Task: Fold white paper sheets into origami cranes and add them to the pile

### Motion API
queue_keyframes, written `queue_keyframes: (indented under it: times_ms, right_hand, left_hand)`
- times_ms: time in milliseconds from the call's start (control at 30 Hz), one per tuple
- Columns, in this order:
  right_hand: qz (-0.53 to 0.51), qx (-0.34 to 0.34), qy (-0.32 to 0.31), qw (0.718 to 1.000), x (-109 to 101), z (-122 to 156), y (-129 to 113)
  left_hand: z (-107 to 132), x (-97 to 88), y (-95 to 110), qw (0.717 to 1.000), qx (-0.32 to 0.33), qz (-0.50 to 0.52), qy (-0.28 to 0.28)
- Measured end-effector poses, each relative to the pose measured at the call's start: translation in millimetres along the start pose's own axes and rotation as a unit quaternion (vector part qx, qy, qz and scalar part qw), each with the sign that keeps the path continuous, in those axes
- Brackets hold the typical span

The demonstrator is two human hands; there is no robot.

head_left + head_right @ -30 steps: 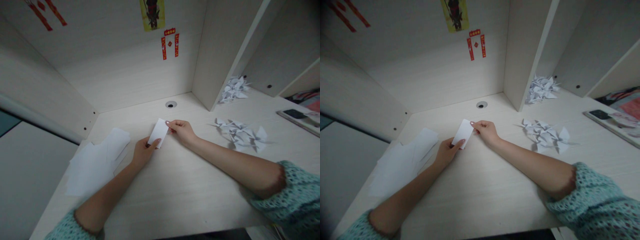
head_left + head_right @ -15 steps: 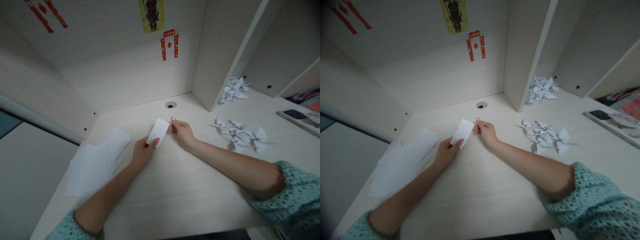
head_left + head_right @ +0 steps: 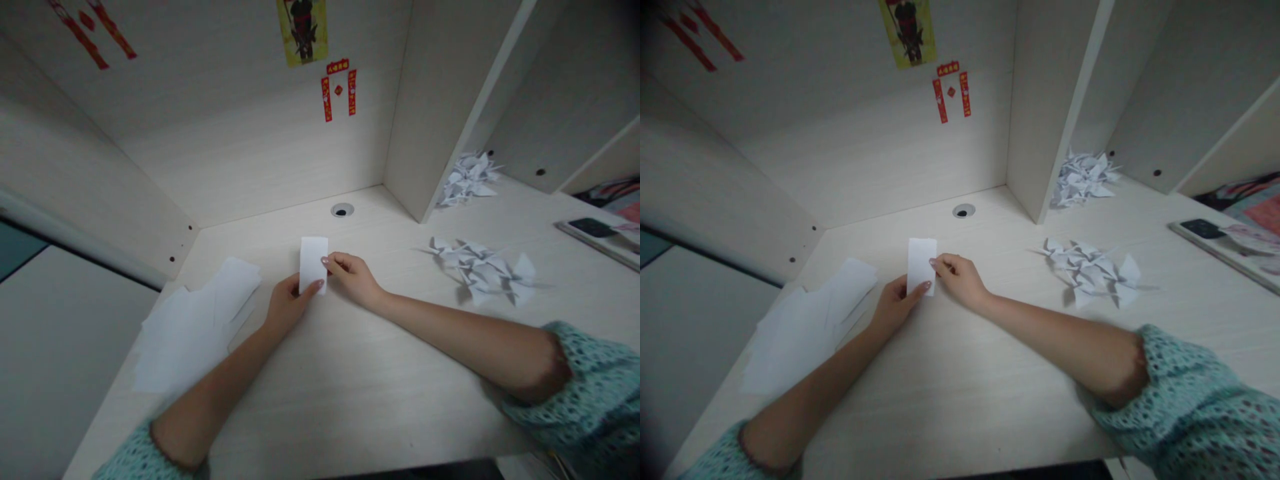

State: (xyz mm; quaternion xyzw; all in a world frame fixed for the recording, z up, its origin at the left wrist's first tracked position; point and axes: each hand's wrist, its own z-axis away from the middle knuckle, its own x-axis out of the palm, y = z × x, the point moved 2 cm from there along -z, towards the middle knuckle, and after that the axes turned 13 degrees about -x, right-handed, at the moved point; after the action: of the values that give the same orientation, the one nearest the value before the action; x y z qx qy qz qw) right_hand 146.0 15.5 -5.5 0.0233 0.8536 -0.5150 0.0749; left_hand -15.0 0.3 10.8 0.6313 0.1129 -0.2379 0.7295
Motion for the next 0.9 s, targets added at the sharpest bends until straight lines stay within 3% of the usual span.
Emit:
queue_keyframes:
  times_ms: [100, 233, 400, 500, 633, 900]
  right_hand:
    - [0.088, -0.048, -0.021, 0.995, -1, 1, -6]
    - [0.201, -0.121, -0.118, 0.965, 3, 5, -16]
    - [0.280, -0.178, -0.169, 0.928, 6, 8, -23]
    - [0.294, -0.181, -0.167, 0.923, 7, 7, -24]
    - [0.270, -0.172, -0.154, 0.935, 8, 5, -26]
    - [0.229, -0.084, -0.177, 0.954, 9, 4, -25]
  left_hand:
    - [0, -0.7, 0, 0.999, 0.010, 0.053, -0.007]
    - [0, -3.4, -1, 0.988, -0.009, 0.155, 0.013]
    - [-2, -2.9, -4, 0.986, -0.053, 0.153, 0.040]
    - [-2, -3.3, -4, 0.981, -0.067, 0.168, 0.073]
    - [-1, -3.0, -4, 0.971, -0.073, 0.215, 0.076]
    - [0, -1.5, -4, 0.962, -0.077, 0.252, 0.071]
